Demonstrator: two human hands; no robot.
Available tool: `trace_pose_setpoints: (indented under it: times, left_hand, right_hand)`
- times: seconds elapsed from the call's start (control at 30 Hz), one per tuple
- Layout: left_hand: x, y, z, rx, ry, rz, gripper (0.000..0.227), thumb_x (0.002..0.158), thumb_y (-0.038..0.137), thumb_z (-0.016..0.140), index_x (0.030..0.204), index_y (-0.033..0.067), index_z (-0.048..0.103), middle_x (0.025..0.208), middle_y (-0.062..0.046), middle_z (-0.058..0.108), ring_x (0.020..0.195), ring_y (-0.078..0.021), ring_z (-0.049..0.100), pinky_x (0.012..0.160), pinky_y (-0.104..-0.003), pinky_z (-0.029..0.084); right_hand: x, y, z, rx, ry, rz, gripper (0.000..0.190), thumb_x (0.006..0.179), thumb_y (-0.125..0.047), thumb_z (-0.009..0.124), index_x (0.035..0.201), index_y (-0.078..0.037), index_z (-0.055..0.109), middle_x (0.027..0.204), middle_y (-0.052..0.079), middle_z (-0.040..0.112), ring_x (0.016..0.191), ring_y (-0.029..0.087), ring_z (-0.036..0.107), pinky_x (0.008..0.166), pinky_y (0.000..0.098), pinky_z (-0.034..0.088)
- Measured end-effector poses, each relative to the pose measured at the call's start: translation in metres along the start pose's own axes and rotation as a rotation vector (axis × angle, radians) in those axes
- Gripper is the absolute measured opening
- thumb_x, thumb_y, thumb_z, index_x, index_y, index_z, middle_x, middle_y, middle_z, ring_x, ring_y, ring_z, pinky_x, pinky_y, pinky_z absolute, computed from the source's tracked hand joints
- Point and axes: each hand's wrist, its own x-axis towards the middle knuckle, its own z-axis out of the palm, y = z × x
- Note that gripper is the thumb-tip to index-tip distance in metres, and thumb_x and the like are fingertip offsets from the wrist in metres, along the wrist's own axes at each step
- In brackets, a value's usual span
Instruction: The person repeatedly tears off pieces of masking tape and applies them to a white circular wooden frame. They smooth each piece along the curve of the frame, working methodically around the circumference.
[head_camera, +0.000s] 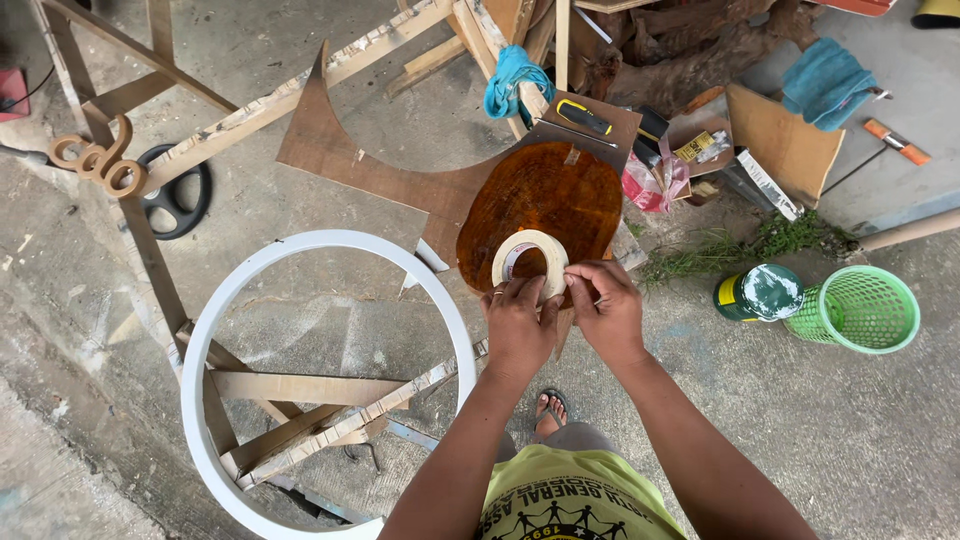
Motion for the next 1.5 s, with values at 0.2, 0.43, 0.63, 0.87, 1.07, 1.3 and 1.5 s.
trace_pose_setpoints:
  times: [0.2,0.43,0.63,0.87,1.07,1.3,1.5]
  left_hand:
    - [-0.002,0.009,-0.015,-0.054,0.005,0.002,0.032,0.081,0.028,0.082,0.106,0.0084,0.076,0.093,-0.009,0.072,0.093,-0.0305,0.071,0.088,-0.049,0.047]
    - [-0.008,0.007,-0.016,-0.039,0.003,0.033,0.036,0.078,0.03,0.081,0.108,0.0108,0.075,0.092,-0.009,0.072,0.091,-0.0313,0.071,0.084,-0.048,0.05]
    - [-0.011,0.009,-0.016,-0.115,0.023,0.014,0.036,0.083,0.034,0.078,0.108,0.0079,0.075,0.092,-0.014,0.073,0.09,-0.035,0.073,0.082,-0.048,0.052]
    - [-0.008,0.018,-0.031,-0.109,0.032,0.017,0.035,0.084,0.031,0.078,0.107,0.0055,0.075,0.092,-0.016,0.073,0.09,-0.0367,0.072,0.082,-0.049,0.053]
    - [-0.012,0.019,-0.031,-0.109,0.023,0.047,0.034,0.084,0.03,0.078,0.108,0.006,0.075,0.092,-0.014,0.072,0.091,-0.0353,0.072,0.084,-0.049,0.052]
    - [-0.015,0.02,-0.027,-0.107,0.022,0.076,0.036,0.084,0.032,0.077,0.108,0.0055,0.075,0.087,-0.015,0.072,0.086,-0.0365,0.072,0.084,-0.049,0.053]
    - [-0.018,0.017,-0.018,-0.107,0.036,0.055,0.035,0.085,0.036,0.075,0.104,0.0068,0.075,0.079,-0.014,0.071,0.076,-0.0362,0.073,0.075,-0.05,0.055]
  right_hand:
    - [0.008,0.008,-0.004,-0.326,-0.198,-0.241,0.002,0.096,-0.006,0.062,0.095,-0.005,0.064,0.092,0.012,0.063,0.087,0.033,0.066,0.074,0.0416,0.057]
    - [0.004,0.022,-0.011,-0.265,-0.317,-0.249,0.007,0.092,-0.006,0.057,0.095,-0.006,0.051,0.092,0.015,0.054,0.089,0.042,0.063,0.076,0.0506,0.053]
    - [-0.007,0.012,-0.013,-0.047,-0.29,0.029,0.014,0.105,-0.01,0.053,0.116,-0.001,0.056,0.095,0.019,0.064,0.084,0.037,0.068,0.069,0.0455,0.056]
    - [0.005,-0.029,-0.018,0.174,-0.159,0.111,0.02,0.098,-0.004,0.069,0.118,-0.002,0.069,0.1,0.013,0.069,0.086,0.02,0.066,0.067,0.03,0.056]
    - [0.0,-0.008,-0.015,0.013,-0.103,-0.072,0.004,0.097,-0.005,0.072,0.1,-0.004,0.075,0.09,0.009,0.067,0.081,0.024,0.068,0.068,0.0328,0.056]
    - [-0.004,0.002,-0.018,-0.103,-0.231,-0.166,0.006,0.104,-0.006,0.054,0.101,-0.002,0.056,0.093,0.017,0.057,0.086,0.044,0.064,0.075,0.0499,0.052]
    - [-0.012,-0.003,-0.023,-0.088,-0.236,-0.137,0.004,0.105,-0.004,0.051,0.102,-0.004,0.053,0.095,0.014,0.055,0.089,0.039,0.062,0.08,0.0465,0.051]
